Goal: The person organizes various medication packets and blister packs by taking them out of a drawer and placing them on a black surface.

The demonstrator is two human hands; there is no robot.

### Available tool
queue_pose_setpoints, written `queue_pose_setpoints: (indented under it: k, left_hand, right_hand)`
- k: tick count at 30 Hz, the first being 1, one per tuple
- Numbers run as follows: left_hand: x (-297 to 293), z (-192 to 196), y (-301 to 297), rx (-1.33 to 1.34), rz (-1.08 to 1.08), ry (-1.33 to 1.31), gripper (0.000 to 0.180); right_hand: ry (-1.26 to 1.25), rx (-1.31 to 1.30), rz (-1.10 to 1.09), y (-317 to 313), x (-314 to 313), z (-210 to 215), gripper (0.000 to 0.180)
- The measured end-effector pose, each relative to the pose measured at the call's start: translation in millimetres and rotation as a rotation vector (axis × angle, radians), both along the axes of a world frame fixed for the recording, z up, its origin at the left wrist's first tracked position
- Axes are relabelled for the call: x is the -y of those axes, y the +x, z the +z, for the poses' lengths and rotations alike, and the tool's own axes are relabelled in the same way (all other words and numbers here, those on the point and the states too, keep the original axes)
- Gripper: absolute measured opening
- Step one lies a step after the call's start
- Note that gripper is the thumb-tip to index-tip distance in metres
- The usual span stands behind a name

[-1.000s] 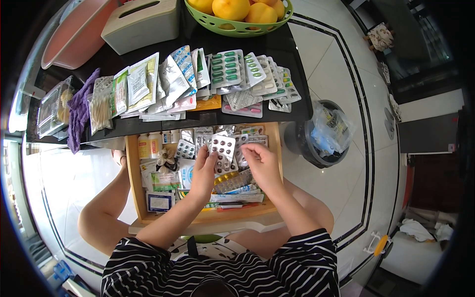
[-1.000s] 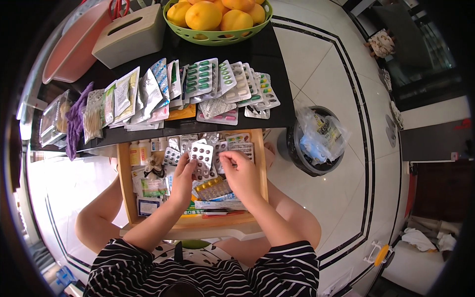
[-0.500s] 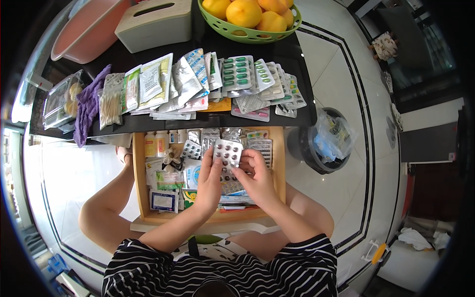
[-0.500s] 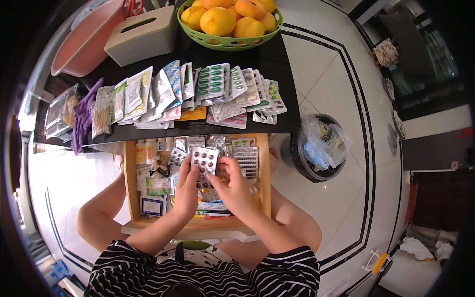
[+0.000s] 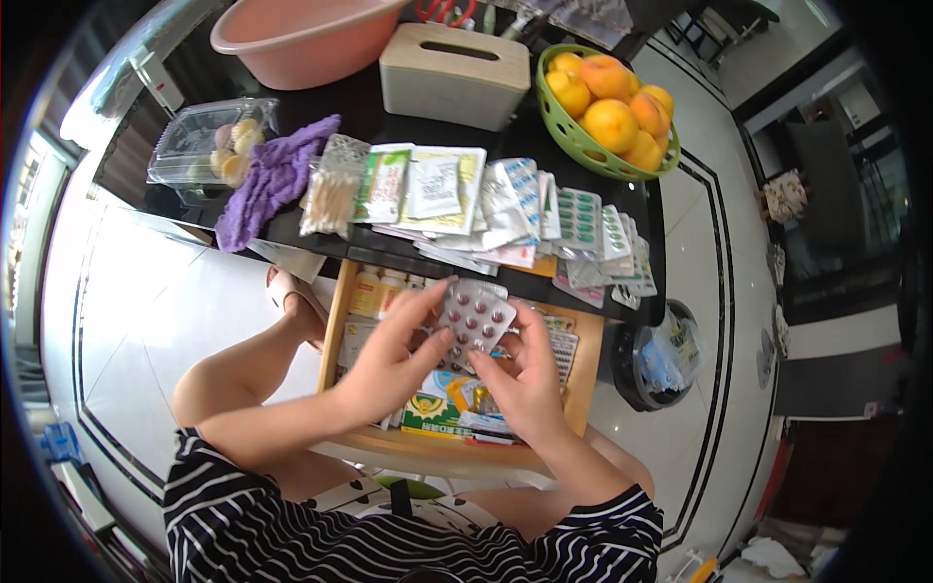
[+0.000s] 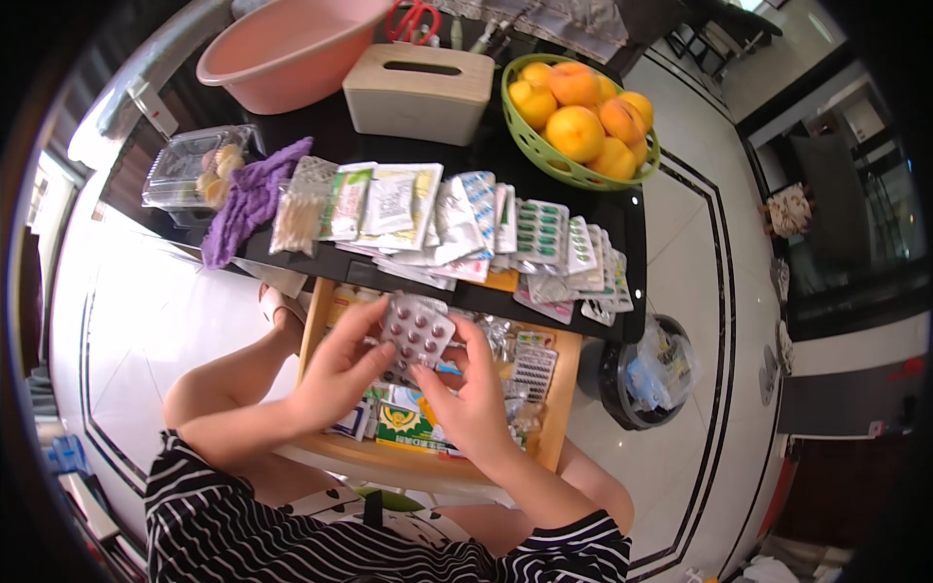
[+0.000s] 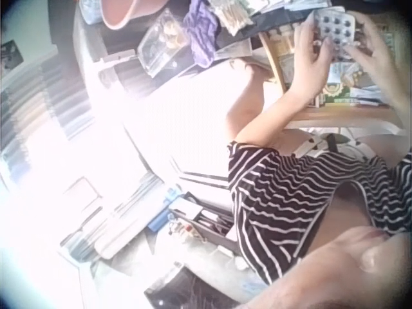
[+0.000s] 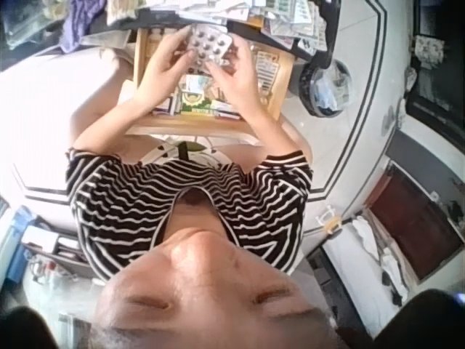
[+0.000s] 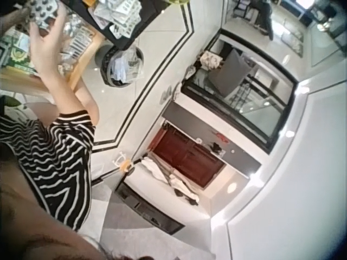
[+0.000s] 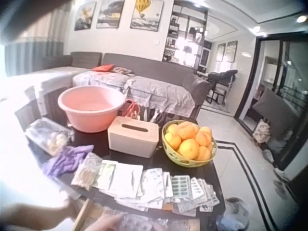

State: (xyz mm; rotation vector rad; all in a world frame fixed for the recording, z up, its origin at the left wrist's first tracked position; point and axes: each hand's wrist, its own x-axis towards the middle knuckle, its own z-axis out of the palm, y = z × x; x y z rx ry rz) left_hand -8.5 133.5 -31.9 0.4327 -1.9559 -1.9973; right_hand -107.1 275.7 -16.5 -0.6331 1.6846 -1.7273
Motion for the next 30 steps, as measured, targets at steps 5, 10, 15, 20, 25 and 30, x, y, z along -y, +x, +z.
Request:
queue_pose_setpoints:
  k: [5,10,15,20,25,30]
  left_hand:
    - [83.4,44.0,-7.6,-0.128,0.062,-0.024,0.06]
    - [133.4,32.9,-14.2,-0.098,0.134,-0.063,0.054]
    - [155.1,27.2,-8.6,-0.12,0.206,-0.568,0.048]
    - [154.9,24.4,-14.4,-0.041,0.196,-0.862,0.047]
    - [154.1,15.6,-14.4,0.075,0.151,-1.0,0.051]
    - [155.6,12.8,-14.8,0.12,0.143,-1.027,0.052]
  right_hand:
    - [-0.178,-0.045,0.03,-5.5,85.9,45.3,0.07]
    - [-0.132,-0.216,0.063,-21.3,146.4,38.1,0.067]
    - [0.037,-0.491,0.028,-45.6,179.3,19.5,0.06]
    - [0.174,-0.637,0.013,-47.8,194.4,12.8,0.058]
    - [0.244,-0.789,0.006,-40.2,199.2,9.0,0.053]
    - [0.321,-1.046,0.019,-34.4,188.8,13.9,0.047]
